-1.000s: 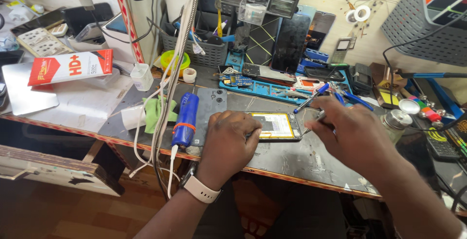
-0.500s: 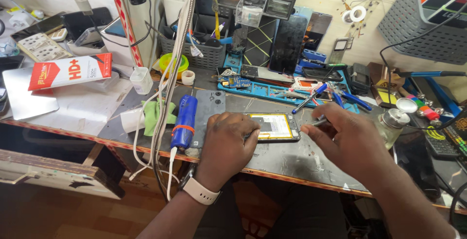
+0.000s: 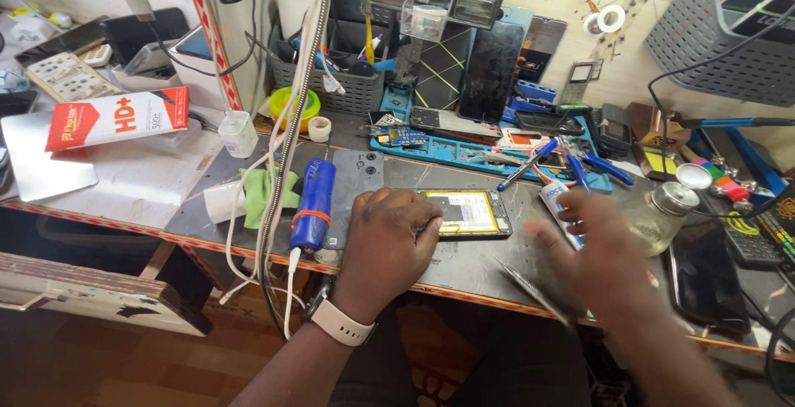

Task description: The person uses a screwdriver to remove screws from a disassembled smartphone, then applies adhesive from a tube to the phone's frame. The person handles the phone and tools throughout the process.

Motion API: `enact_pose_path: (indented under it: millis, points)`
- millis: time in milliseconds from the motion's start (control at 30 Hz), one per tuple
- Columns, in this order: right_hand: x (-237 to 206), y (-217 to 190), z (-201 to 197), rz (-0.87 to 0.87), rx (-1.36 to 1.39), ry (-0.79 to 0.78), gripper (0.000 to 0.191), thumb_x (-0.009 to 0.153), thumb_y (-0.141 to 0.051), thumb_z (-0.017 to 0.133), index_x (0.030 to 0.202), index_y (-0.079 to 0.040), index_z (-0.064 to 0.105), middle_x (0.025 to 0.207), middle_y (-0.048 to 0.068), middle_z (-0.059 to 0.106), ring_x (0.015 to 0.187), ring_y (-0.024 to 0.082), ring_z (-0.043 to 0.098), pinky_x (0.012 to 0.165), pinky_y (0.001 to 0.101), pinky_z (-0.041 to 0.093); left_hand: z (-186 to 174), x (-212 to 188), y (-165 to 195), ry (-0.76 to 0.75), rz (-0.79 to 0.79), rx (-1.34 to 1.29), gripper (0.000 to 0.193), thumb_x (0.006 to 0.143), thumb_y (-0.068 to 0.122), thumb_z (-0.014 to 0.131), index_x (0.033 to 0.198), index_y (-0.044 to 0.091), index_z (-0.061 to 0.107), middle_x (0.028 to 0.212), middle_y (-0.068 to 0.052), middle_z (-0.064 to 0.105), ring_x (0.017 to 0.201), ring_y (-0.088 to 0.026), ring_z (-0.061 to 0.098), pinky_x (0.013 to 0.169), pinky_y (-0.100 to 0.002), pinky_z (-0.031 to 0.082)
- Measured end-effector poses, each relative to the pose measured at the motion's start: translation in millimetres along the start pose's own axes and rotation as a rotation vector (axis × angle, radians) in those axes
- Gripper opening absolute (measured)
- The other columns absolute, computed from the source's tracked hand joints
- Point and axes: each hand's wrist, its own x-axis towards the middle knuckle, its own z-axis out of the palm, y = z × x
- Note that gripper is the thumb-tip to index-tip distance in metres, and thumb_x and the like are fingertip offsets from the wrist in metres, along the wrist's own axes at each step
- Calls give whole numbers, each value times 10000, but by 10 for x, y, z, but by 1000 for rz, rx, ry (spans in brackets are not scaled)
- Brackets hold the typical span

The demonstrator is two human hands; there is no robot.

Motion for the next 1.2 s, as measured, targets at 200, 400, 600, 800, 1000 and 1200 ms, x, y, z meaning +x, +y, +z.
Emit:
enact_pose_path:
  millis: [200, 400, 600, 800, 1000, 1200]
  points:
    - [-312, 30, 316, -211, -68, 63, 284, 884, -242, 766, 1031, -13, 687, 1118, 175, 705, 1039, 370, 664, 900, 458, 521, -3, -4, 9, -41, -1, 45, 68, 841, 180, 742, 877, 130, 772, 888, -20, 712, 964, -240, 640, 962, -442, 416]
    - [-1152, 23, 399, -289, 58, 0, 168, 929, -262, 769, 886, -124, 683, 863, 67, 691, 833, 290, 669, 781, 431, 525, 35, -35, -36, -10, 30, 39, 57, 855, 177, 740, 897, 147, 764, 925, -1, 711, 981, -235, 638, 955, -438, 419]
    - [-1902, 24, 1392, -159, 360, -684, 363, 830, -263, 769, 1118, -48, 720, 1050, 224, 717, 915, 416, 680, 798, 479, 548, 58, -38, -57, -19, 53, 61, 49, 874, 174, 738, 907, 144, 758, 944, 2, 713, 984, -245, 636, 949, -426, 423]
    - [-1721, -143, 1496, -49, 427, -934, 221, 925, -202, 687, 1113, -88, 710, 1026, 165, 729, 924, 338, 700, 821, 424, 554, 20, 4, -4, -38, 30, 60, 46, 845, 174, 743, 867, 138, 761, 930, -17, 721, 965, -257, 643, 928, -432, 429]
    - [-2012, 140, 1741, 35, 622, -681, 200, 896, -115, 677, 1087, -55, 684, 925, 115, 700, 841, 268, 674, 765, 397, 550, 11, -6, -8, -25, 41, 36, 68, 847, 169, 741, 894, 128, 770, 938, -9, 728, 958, -245, 644, 937, -429, 429]
    - [-2203, 669, 1334, 499, 1087, -541, 243, 860, -97, 835, 872, -25, 603, 755, 93, 561, 697, 198, 538, 636, 347, 459, 25, 2, -12, -54, 21, 57, 72, 854, 175, 741, 897, 129, 776, 909, -11, 719, 957, -239, 639, 942, -439, 427]
